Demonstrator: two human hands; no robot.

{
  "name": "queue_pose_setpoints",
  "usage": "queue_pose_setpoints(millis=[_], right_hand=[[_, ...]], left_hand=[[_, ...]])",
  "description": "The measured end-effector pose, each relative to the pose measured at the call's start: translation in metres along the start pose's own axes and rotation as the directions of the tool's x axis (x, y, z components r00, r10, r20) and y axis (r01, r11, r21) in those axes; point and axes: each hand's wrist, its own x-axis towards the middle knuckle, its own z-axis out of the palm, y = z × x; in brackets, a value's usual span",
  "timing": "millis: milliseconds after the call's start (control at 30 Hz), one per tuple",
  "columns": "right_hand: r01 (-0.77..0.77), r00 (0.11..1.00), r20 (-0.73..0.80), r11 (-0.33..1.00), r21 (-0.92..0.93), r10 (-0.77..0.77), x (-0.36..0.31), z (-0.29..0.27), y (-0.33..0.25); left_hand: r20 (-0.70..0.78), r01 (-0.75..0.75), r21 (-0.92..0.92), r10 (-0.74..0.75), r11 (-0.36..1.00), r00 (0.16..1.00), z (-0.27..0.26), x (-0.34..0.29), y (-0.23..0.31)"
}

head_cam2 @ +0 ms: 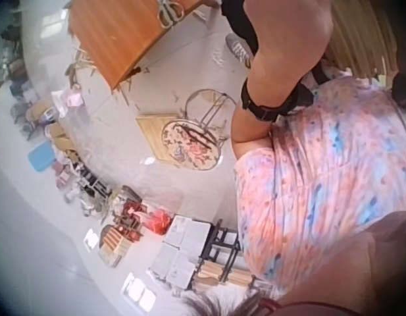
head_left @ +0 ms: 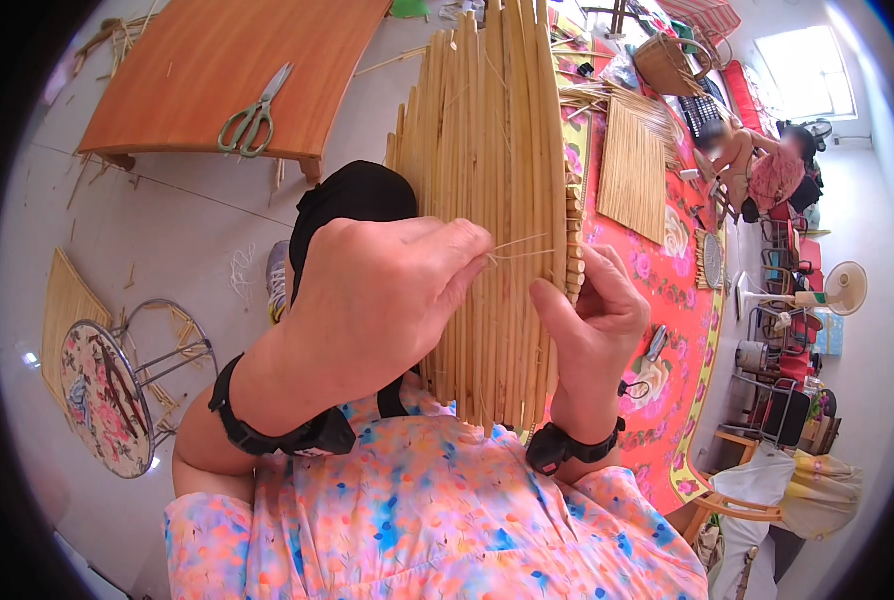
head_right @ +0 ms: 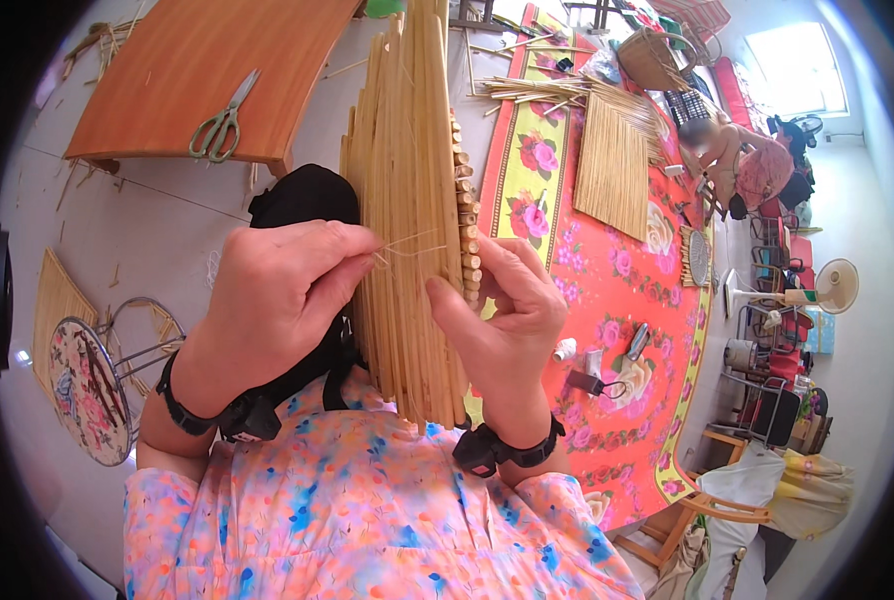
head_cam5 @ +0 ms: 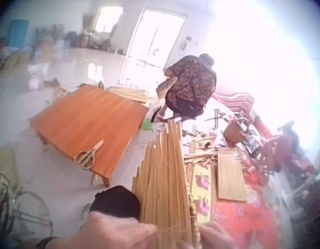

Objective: The person weaves a bundle of bamboo sticks using a thin string and a needle-like tool. They repeatedly thread the string through the sticks and use scissors to trim excess string.

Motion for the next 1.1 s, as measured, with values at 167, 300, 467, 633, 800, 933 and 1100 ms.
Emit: queue_pose_setpoints(millis=[167, 300, 467, 633, 800, 933, 1100], right_hand=[[0.014, 1.000, 0.010, 1.000, 0.000, -0.014, 0.000, -0.002, 0.003], [0.030, 0.999, 0.026, 0.999, -0.016, -0.030, 0.000, -0.003, 0.003], [0.017, 1.000, 0.019, 1.000, 0.021, -0.017, 0.000, -0.002, 0.003], [-0.010, 1.000, 0.004, 1.000, 0.027, 0.010, -0.001, -0.001, 0.003], [0.000, 1.000, -0.003, 1.000, 0.004, 0.000, -0.002, -0.001, 0.003], [0.012, 1.000, -0.001, 0.999, -0.049, -0.012, -0.002, -0.002, 0.004], [-0.011, 1.000, -0.018, 0.999, -0.036, 0.010, -0.002, 0.001, 0.000]], left_hand=[[-0.026, -0.019, 0.014, 0.020, 1.000, 0.999, -0.003, 0.000, 0.004], [-0.036, -0.038, 0.017, 0.039, 0.999, 0.999, -0.003, 0.000, 0.004], [-0.032, -0.046, 0.024, 0.047, 0.999, 0.998, -0.004, 0.002, 0.004], [-0.030, -0.053, 0.037, 0.054, 0.998, 0.998, -0.004, 0.002, 0.004], [-0.035, -0.059, 0.039, 0.060, 0.998, 0.998, -0.004, 0.002, 0.005], [-0.018, -0.057, 0.061, 0.058, 0.996, 0.998, -0.005, 0.002, 0.005], [-0.007, -0.067, 0.108, 0.068, 0.992, 0.998, -0.007, 0.004, 0.011]])
